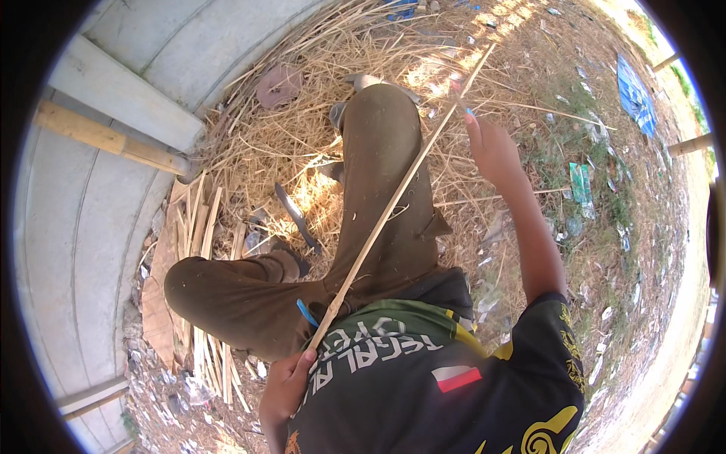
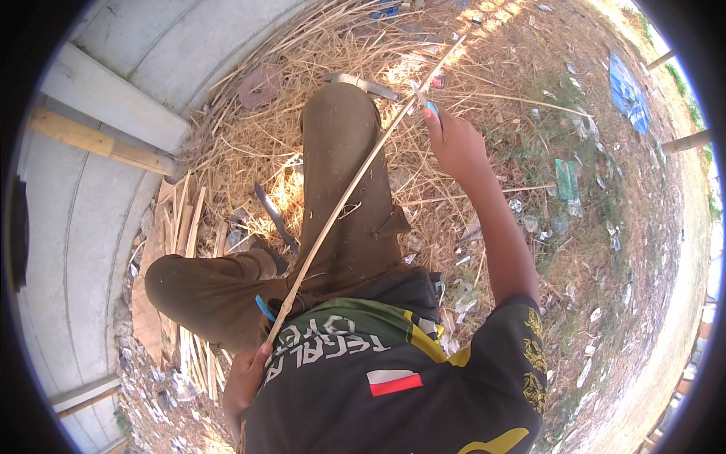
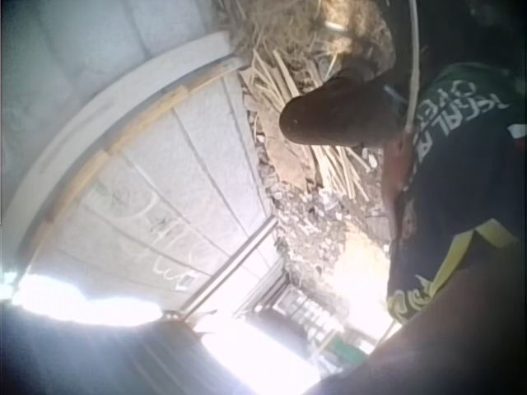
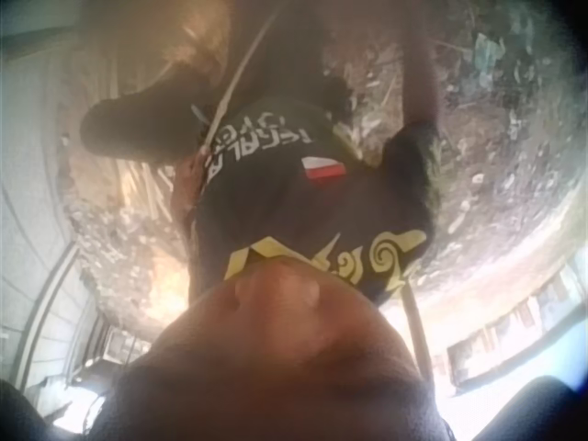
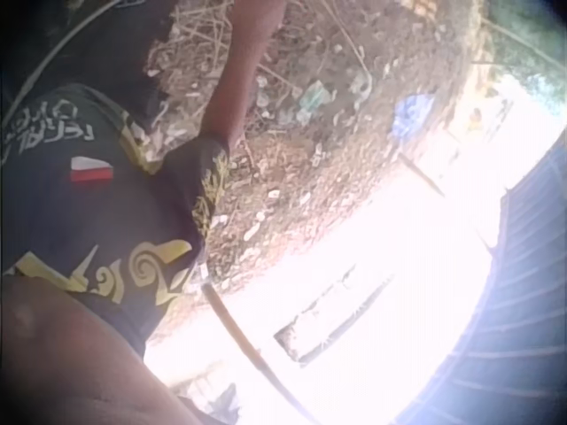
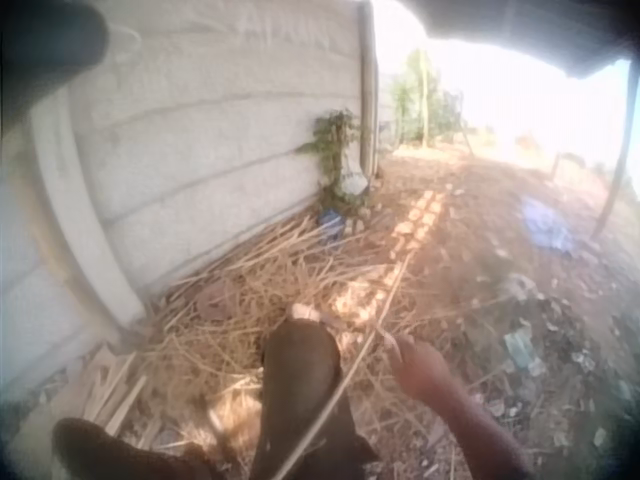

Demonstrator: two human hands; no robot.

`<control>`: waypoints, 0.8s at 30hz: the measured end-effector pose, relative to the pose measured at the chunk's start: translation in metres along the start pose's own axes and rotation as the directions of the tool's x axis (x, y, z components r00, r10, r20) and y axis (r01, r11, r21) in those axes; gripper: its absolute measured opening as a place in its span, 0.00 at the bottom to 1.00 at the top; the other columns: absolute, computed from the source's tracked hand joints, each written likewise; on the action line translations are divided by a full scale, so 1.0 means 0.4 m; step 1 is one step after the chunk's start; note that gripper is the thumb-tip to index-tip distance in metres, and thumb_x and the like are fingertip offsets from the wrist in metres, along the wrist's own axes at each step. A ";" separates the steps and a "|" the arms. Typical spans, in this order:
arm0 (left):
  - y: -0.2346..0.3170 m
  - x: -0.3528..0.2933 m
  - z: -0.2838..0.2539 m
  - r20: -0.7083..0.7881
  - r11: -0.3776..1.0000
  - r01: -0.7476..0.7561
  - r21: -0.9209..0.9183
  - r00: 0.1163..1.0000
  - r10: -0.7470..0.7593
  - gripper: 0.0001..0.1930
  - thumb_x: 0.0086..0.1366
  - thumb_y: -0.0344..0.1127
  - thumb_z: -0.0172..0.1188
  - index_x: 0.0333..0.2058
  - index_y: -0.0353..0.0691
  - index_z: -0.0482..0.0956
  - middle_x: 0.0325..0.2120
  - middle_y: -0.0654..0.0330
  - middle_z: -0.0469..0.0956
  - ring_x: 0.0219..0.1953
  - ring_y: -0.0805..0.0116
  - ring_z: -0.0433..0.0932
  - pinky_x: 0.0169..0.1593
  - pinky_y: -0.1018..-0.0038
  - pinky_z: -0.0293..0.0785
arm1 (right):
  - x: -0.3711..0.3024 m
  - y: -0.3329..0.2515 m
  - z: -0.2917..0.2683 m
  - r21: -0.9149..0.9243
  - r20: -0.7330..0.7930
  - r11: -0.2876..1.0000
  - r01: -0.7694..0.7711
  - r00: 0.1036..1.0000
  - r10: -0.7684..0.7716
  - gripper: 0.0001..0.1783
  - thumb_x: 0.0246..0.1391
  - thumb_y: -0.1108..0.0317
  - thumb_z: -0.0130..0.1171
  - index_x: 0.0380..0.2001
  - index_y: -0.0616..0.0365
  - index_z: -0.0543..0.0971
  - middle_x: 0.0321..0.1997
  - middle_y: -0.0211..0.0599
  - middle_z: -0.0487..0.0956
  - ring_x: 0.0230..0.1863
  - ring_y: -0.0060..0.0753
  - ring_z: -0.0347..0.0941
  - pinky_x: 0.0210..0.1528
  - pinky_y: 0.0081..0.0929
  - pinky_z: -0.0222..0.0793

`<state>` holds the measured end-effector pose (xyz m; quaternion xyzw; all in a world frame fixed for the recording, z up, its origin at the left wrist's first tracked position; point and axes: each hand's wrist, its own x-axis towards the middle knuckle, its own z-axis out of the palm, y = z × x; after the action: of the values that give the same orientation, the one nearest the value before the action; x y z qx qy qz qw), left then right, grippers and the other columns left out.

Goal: The person sits on the ground and uses a utility knife to shave a long bamboo stick, removing thin strips of wood. The person holds the stick with one hand and carefully scrapes the blade along its length to smooth the surface.

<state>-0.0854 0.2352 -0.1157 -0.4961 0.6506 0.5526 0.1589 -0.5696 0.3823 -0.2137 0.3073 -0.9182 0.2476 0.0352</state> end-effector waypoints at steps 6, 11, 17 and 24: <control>-0.013 0.009 0.000 -0.004 1.000 -0.015 0.010 1.000 0.015 0.28 0.76 0.53 0.52 0.34 0.27 0.80 0.21 0.62 0.75 0.29 0.77 0.68 0.35 0.73 0.68 | -0.097 -0.079 -0.024 -0.175 0.112 0.969 0.173 0.982 -0.155 0.28 0.71 0.42 0.43 0.31 0.56 0.73 0.16 0.45 0.75 0.20 0.55 0.76 0.24 0.50 0.71; -0.044 0.013 -0.009 0.026 1.000 0.004 0.019 1.000 -0.005 0.29 0.76 0.54 0.51 0.36 0.27 0.81 0.23 0.61 0.78 0.30 0.77 0.70 0.37 0.73 0.70 | -0.044 -0.010 0.008 -0.087 -0.061 0.957 0.277 0.957 -0.283 0.27 0.72 0.43 0.42 0.30 0.55 0.72 0.12 0.40 0.72 0.14 0.53 0.71 0.20 0.48 0.67; -0.008 0.017 -0.016 0.084 0.993 0.118 -0.014 0.990 -0.117 0.33 0.76 0.59 0.48 0.40 0.26 0.82 0.29 0.56 0.83 0.35 0.73 0.76 0.43 0.72 0.73 | 0.000 -0.015 0.039 -0.207 -0.121 0.937 0.281 0.943 -0.310 0.25 0.71 0.44 0.47 0.28 0.53 0.72 0.11 0.37 0.72 0.13 0.49 0.72 0.18 0.44 0.67; -0.010 0.023 -0.021 0.103 0.991 0.113 -0.071 0.989 -0.106 0.33 0.76 0.59 0.48 0.41 0.26 0.83 0.32 0.57 0.84 0.35 0.73 0.78 0.44 0.72 0.74 | 0.040 -0.010 0.042 -0.297 -0.164 0.947 0.121 0.971 -0.176 0.26 0.70 0.44 0.48 0.28 0.53 0.73 0.12 0.37 0.74 0.14 0.46 0.75 0.19 0.41 0.70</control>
<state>-0.0835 0.2239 -0.1218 -0.5088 0.5919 0.5917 0.2019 -0.5786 0.3628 -0.2232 0.3426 -0.9109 0.1373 0.1845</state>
